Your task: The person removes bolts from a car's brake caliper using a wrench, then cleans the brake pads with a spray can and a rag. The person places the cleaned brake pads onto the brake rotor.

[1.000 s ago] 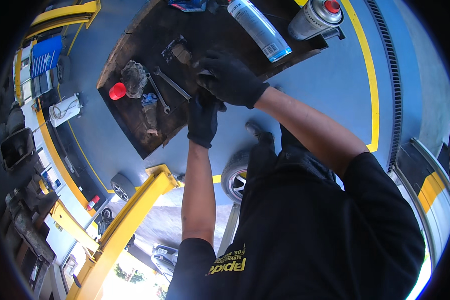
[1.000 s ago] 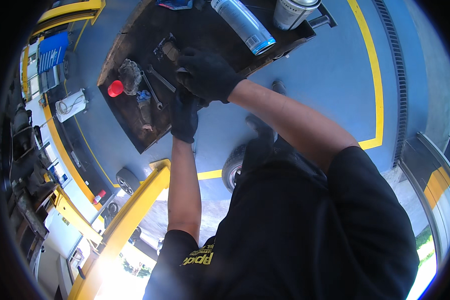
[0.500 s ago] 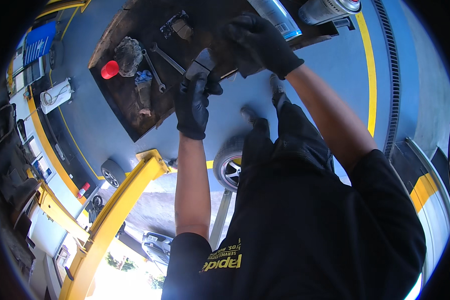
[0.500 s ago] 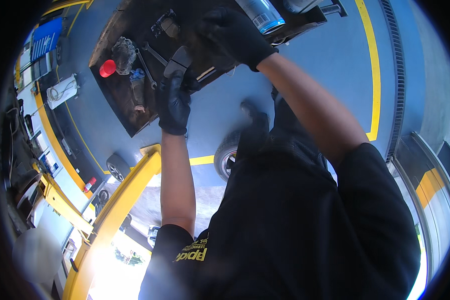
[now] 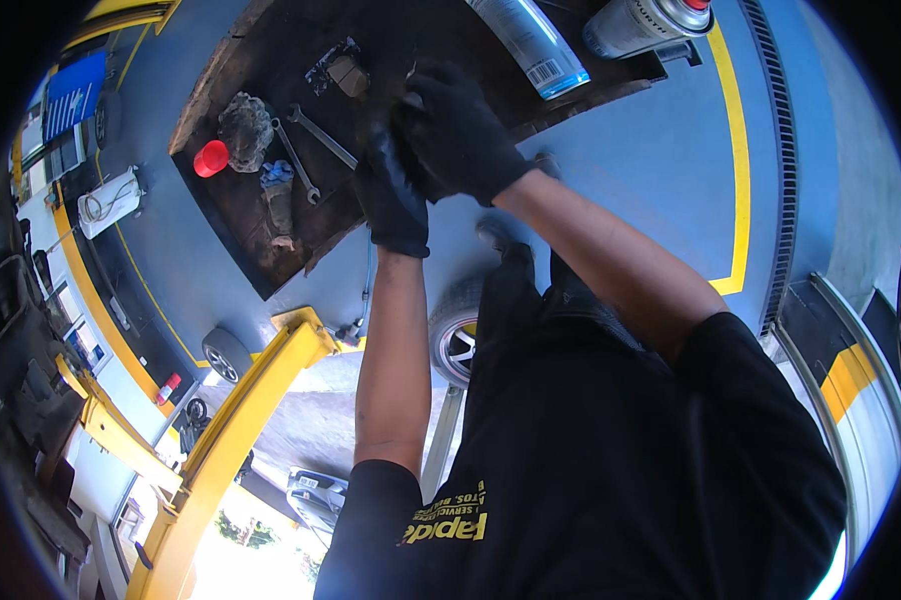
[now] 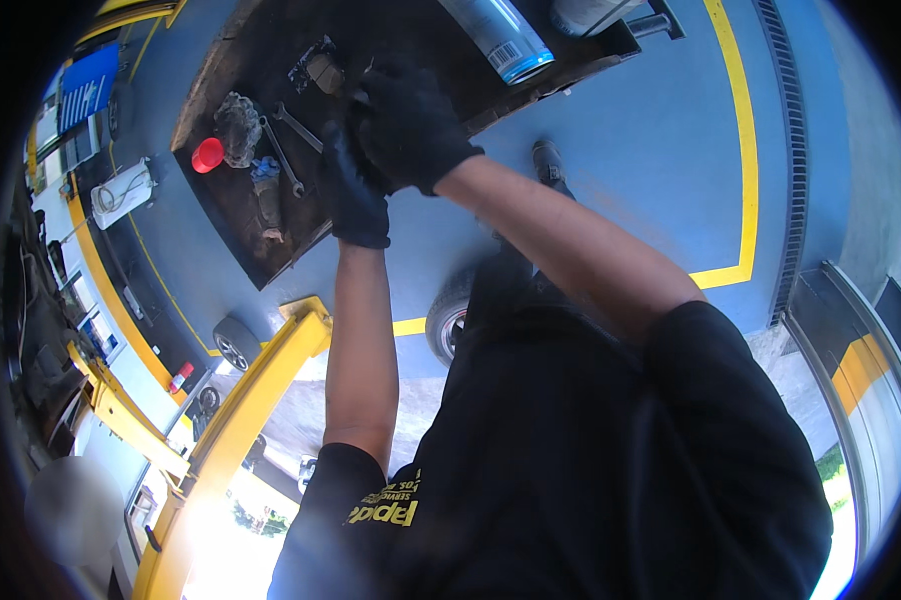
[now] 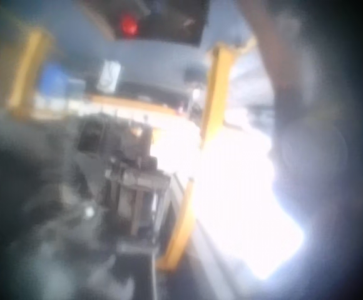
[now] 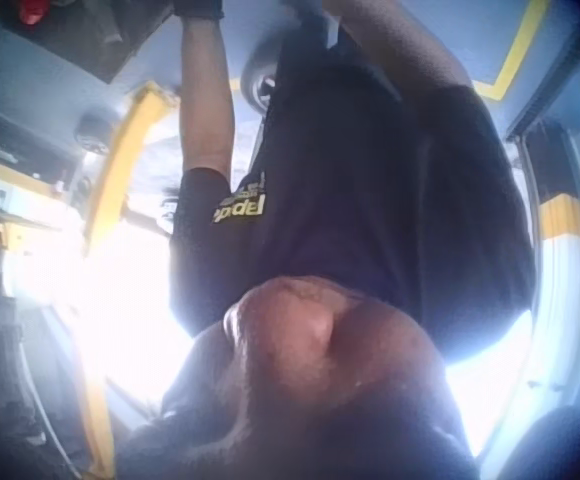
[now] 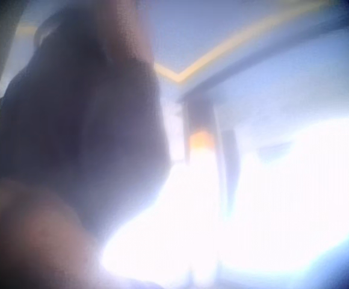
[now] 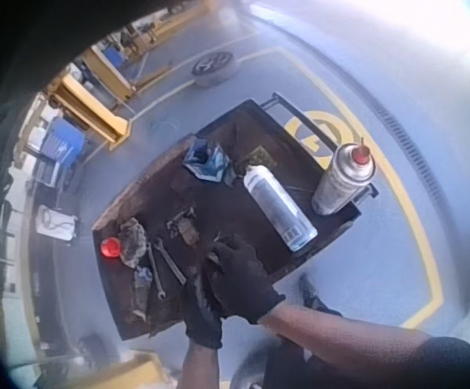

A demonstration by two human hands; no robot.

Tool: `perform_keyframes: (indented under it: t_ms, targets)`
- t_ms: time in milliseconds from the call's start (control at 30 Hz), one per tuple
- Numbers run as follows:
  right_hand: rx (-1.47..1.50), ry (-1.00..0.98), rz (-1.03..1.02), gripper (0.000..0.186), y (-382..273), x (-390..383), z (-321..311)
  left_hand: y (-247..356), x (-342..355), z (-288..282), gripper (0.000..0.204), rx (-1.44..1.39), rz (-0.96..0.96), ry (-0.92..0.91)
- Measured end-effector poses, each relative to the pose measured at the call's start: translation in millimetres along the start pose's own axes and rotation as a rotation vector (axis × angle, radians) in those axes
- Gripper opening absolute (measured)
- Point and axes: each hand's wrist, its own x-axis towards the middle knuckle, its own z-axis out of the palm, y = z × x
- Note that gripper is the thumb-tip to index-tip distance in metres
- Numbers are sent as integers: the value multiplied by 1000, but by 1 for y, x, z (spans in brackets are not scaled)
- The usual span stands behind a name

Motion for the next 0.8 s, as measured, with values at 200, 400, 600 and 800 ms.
perform_keyframes:
  t_ms: [200,400,600,800]
  targets:
    - [-24,2,249,23,-13,-4,-3,-17,-4,-12,27,686,334,-56]
    - [-70,-161,186,22,2,4,4,-10,6,-11,25,693,311,-125]
    - [147,-234,491,24,-1,19,-7,-9,12,-11,28,933,496,-133]
    - [-108,-279,260,21,-1,27,-2,-22,14,-24,32,837,481,-134]
